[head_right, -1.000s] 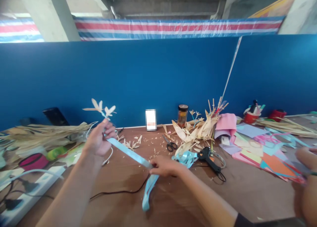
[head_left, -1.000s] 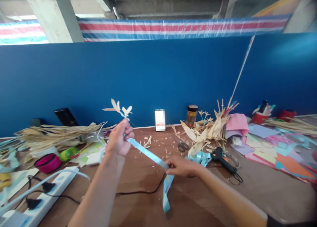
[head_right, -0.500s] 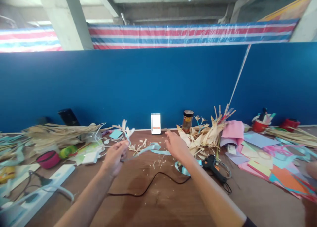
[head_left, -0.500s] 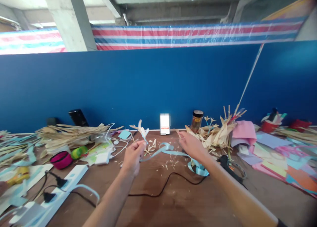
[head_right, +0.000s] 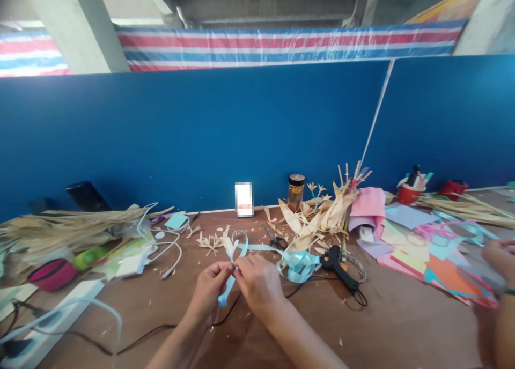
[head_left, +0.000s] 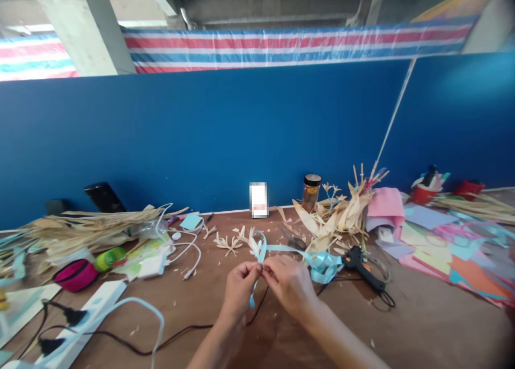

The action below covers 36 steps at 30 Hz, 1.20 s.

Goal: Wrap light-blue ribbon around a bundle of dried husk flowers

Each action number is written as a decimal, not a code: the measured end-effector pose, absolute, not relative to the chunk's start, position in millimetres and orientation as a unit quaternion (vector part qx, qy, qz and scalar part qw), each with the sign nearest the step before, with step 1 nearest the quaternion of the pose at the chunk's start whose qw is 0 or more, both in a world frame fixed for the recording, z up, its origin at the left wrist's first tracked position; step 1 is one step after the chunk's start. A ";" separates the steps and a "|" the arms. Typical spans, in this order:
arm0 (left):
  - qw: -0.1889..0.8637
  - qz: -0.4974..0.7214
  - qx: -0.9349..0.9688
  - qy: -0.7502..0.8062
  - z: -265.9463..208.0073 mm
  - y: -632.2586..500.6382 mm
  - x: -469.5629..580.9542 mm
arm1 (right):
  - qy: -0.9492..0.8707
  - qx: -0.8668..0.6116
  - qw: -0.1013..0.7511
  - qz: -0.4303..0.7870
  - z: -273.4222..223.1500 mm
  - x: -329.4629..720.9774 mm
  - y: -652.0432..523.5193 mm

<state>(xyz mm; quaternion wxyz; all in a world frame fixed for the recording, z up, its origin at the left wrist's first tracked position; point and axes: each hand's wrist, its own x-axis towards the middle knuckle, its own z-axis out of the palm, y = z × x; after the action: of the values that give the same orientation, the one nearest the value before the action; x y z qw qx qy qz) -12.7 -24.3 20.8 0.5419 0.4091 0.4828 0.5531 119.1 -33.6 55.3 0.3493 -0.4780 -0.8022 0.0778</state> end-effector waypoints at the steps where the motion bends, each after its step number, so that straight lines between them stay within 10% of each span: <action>1: 0.535 0.555 0.410 0.488 20.0 -24.6 -11.9 | -0.804 -0.481 0.343 0.067 53.3 119.0 -33.9; 11: 0.523 0.561 0.389 0.511 24.4 -30.2 -3.9 | -0.776 -0.520 0.352 0.065 34.1 114.5 -38.3; 36: 0.682 0.517 0.375 0.355 4.1 -21.3 -23.5 | -0.434 -0.415 0.519 0.608 13.8 89.5 -36.6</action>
<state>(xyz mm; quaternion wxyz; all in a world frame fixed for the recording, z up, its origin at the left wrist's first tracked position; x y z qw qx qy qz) -23.5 -21.3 4.1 0.6823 0.3755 0.3553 0.5169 89.5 -36.6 13.8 0.5195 -0.4154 -0.4339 0.6077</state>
